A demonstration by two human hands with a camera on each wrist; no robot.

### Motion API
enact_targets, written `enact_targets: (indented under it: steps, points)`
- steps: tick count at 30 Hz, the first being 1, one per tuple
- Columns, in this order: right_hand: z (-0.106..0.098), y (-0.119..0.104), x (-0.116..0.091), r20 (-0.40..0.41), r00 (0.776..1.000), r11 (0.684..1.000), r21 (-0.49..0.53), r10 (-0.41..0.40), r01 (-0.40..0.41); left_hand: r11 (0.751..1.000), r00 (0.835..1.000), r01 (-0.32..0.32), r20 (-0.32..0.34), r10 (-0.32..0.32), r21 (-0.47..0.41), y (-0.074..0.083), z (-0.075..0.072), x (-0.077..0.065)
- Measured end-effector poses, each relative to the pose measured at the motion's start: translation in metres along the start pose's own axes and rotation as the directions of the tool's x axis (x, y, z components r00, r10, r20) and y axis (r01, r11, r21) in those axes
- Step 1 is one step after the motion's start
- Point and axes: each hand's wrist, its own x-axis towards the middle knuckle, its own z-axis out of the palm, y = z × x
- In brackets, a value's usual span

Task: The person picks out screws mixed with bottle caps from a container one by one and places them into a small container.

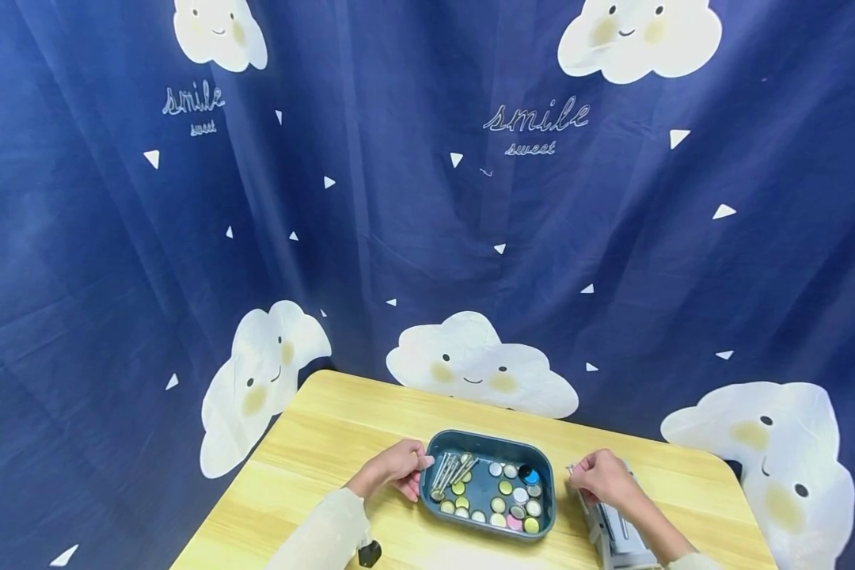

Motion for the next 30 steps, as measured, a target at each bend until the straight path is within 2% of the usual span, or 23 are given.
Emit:
enact_targets:
  steps: [13, 22, 30]
  points:
    - [-0.019, 0.023, -0.004, -0.014, 0.999, 0.999, -0.031, 0.033, -0.033, 1.000, 1.000, 0.001, 0.004, -0.001, 0.000, 0.001, 0.001, -0.001]
    - [-0.023, 0.042, -0.005, -0.060, 0.998, 0.982, -0.188, -0.016, 0.004, 1.000, 1.000, -0.003, 0.005, 0.003, -0.003, 0.001, 0.000, 0.000]
    - [-0.017, 0.051, -0.003, -0.043, 0.999, 0.970, -0.244, -0.028, 0.017, 1.000, 1.000, 0.001, 0.010, -0.001, 0.000, 0.001, 0.000, 0.000]
